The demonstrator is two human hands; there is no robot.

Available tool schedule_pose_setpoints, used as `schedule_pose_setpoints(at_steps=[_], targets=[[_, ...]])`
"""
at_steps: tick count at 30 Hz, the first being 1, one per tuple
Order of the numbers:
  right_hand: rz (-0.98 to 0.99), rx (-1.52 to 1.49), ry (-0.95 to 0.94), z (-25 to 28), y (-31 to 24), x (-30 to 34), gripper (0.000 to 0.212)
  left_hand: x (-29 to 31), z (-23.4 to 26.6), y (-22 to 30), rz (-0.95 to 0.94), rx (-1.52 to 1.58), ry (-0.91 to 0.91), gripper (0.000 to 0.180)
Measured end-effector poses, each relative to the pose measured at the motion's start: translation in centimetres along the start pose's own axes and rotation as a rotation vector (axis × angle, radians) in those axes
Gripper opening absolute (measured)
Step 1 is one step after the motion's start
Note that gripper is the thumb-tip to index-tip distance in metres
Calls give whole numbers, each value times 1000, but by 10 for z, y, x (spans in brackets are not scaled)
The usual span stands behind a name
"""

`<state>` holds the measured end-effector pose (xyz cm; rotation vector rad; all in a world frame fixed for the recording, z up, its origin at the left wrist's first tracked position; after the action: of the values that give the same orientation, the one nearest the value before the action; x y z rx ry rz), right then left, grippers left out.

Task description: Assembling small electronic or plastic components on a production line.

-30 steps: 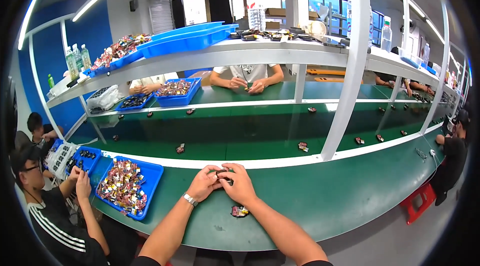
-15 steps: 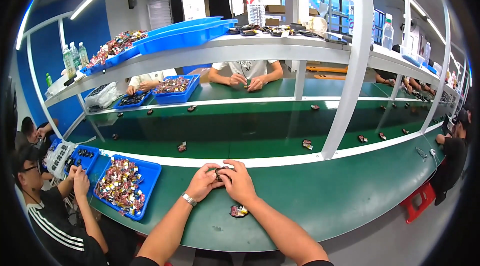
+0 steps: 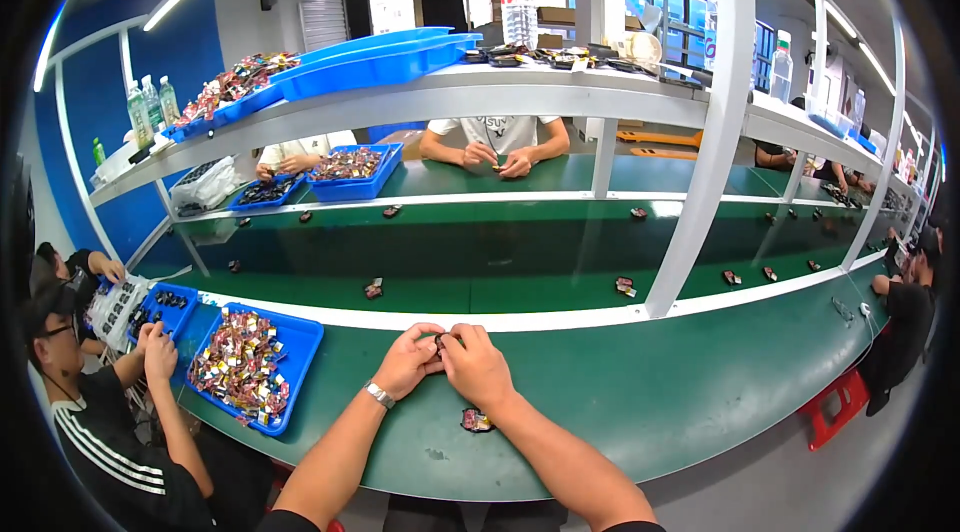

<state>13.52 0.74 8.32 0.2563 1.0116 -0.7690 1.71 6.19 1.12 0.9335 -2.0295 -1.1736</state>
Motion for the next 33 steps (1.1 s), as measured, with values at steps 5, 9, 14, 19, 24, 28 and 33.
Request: schedule_pose_setpoints(at_steps=[5, 9, 14, 19, 24, 28, 33], targets=[[47, 67, -65, -6, 1, 5, 13, 1, -2, 0, 19, -15, 22, 25], [77, 92, -76, -6, -1, 4, 12, 0, -1, -1, 26, -38, 36, 24], [48, 60, 3, -4, 0, 4, 9, 1, -2, -1, 11, -33, 29, 24], [27, 58, 5, -6, 1, 4, 8, 1, -3, -2, 26, -64, 42, 24], [51, 111, -24, -5, 3, 6, 9, -2, -5, -3, 30, -50, 61, 23], [30, 57, 3, -5, 3, 5, 13, -3, 0, -2, 5, -71, 145, 18], [-88, -218, 76, -6, 14, 8, 19, -5, 6, -3, -57, -75, 213, 15]])
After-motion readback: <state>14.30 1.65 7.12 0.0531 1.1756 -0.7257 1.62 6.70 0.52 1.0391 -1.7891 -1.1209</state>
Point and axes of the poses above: each hand's wrist, its own x-axis away from the middle knuckle, its own z-axis out of the back of the hand, y = z × x, the point moved 7 cm from there along -x, towards the middle knuckle, and after that the axes turned 13 degrees about z, right-handed, at the moved point
